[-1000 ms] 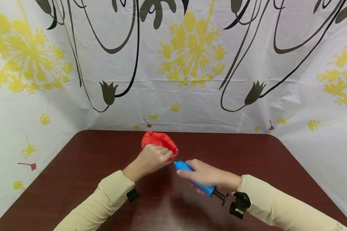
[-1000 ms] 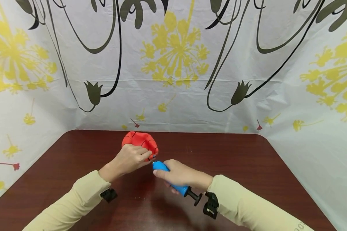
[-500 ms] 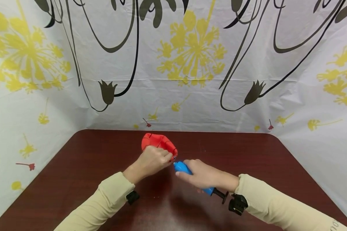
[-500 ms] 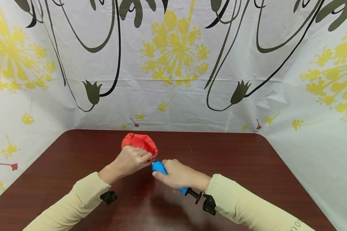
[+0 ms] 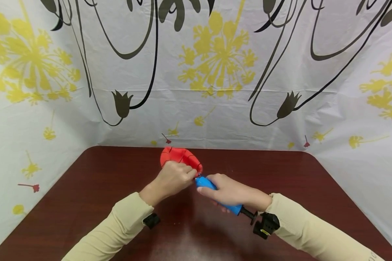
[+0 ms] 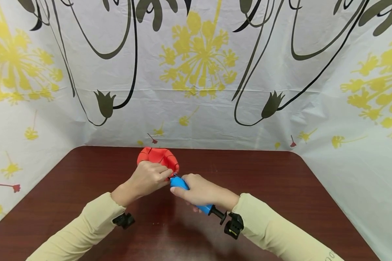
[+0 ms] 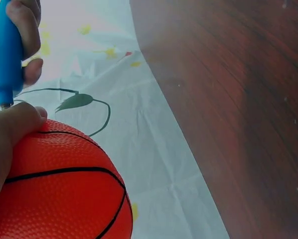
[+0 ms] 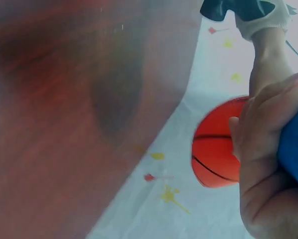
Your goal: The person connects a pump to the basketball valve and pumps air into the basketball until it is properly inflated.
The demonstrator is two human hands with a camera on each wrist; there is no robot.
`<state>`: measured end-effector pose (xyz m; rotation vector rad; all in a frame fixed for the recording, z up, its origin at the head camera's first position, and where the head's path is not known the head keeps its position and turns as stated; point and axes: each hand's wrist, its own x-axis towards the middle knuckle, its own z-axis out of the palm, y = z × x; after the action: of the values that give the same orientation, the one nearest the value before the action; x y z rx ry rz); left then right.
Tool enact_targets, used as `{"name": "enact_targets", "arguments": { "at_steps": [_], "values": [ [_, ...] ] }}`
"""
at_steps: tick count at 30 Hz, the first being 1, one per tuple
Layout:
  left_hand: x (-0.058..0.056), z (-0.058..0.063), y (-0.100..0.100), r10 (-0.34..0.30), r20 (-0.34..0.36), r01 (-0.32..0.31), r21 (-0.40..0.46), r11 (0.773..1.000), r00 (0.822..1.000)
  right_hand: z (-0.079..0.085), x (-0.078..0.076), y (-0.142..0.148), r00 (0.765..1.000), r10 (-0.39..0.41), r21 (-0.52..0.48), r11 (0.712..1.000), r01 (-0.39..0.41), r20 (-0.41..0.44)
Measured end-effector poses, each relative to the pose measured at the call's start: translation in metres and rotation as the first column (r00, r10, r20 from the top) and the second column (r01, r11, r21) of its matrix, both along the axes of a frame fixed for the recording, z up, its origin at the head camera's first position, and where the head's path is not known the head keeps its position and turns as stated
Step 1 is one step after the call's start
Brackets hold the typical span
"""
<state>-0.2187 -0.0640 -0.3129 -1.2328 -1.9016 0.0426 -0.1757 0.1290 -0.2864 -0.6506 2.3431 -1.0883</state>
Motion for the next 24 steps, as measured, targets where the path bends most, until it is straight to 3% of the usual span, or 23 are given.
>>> {"name": "enact_targets", "arguments": {
  "at_steps": [3,6,9,12,15,19,24],
  "values": [
    [0.001,0.0,0.0,0.017,0.001,-0.017,0.001,1.0,1.0,-0.001,0.0,-0.002,0.996,0.005,0.047,0.999,-0.001,-0.088],
    [0.002,-0.001,-0.001,0.028,-0.004,-0.028,-0.004,1.0,1.0,-0.004,0.0,-0.004,0.992,0.012,0.061,0.998,-0.005,-0.123],
    [0.003,-0.003,-0.001,0.038,0.008,-0.038,0.02,0.999,0.999,-0.005,-0.001,-0.004,0.996,0.02,0.025,1.0,-0.018,-0.092],
    [0.006,-0.005,0.0,0.048,0.02,-0.05,0.07,0.996,0.999,-0.005,-0.003,0.0,0.999,0.031,-0.033,0.999,-0.031,-0.008],
    [0.009,-0.005,0.002,0.066,0.028,-0.068,0.065,0.996,0.997,-0.004,-0.003,0.006,0.998,0.029,-0.064,0.998,-0.026,0.049],
    [0.012,-0.001,0.001,0.106,0.046,-0.107,0.02,0.994,0.993,-0.001,-0.004,0.013,0.998,0.023,-0.074,0.997,-0.019,0.057],
    [0.01,0.004,-0.004,0.107,0.122,-0.115,0.063,0.991,0.987,0.006,-0.004,0.016,0.998,0.044,-0.093,0.995,-0.04,0.043]
  ]
}}
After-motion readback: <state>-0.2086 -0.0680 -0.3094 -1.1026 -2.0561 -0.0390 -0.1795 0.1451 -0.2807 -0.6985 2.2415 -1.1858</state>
